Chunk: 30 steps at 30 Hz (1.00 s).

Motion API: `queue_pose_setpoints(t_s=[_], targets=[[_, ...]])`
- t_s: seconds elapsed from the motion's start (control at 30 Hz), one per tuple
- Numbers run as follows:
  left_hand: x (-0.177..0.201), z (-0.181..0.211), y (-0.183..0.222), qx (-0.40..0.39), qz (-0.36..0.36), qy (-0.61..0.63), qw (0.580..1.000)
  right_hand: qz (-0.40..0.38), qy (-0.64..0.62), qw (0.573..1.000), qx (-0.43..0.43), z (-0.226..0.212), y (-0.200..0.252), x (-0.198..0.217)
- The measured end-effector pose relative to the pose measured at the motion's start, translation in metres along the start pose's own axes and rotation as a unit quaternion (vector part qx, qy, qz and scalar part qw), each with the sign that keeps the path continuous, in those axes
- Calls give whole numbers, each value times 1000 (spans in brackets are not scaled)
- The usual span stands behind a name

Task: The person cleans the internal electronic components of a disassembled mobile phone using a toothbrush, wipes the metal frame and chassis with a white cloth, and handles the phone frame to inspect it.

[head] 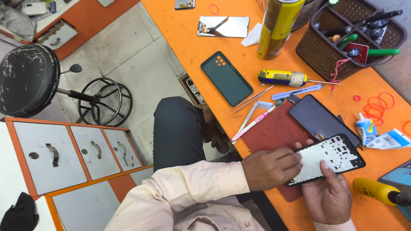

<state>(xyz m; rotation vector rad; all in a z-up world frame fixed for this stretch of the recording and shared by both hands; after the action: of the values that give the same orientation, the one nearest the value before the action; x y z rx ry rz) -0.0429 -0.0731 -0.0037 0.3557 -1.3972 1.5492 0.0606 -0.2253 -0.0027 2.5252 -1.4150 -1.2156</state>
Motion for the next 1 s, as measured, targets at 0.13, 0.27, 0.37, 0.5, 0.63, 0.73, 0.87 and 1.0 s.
queue_pose_setpoints(t_s=[0.13,0.27,0.37,0.5,0.63,0.73,0.87,1.0], targets=[[-4,8,4,33,-81,-6,996,-18,5,1000,-3,2,-2,5],[-7,1,2,103,-35,156,982,-56,15,998,22,10,-5,22],[0,-7,1,210,-36,313,926,-73,8,996,41,15,-15,39],[9,-16,-7,197,13,300,933,-42,31,998,38,17,-16,44],[18,-23,-14,175,88,251,948,-55,-6,998,30,17,-14,43],[30,-35,-23,197,137,209,948,-64,-11,996,54,17,-14,40],[54,-60,-37,229,167,167,944,-69,-25,997,33,14,-13,36],[84,-97,-62,243,196,167,935,-50,-11,998,37,12,-9,26]])
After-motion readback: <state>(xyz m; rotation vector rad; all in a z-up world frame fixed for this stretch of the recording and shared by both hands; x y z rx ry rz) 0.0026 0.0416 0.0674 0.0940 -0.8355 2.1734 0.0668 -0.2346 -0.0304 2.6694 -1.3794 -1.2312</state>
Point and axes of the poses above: each hand's wrist, its own y-axis away from the middle knuckle, its own x-axis out of the back of the hand, z = x × y, the point moved 1 cm from there along -y, towards the middle knuckle, and after that the axes turned 1 degree about -y, right-handed, at the moved point
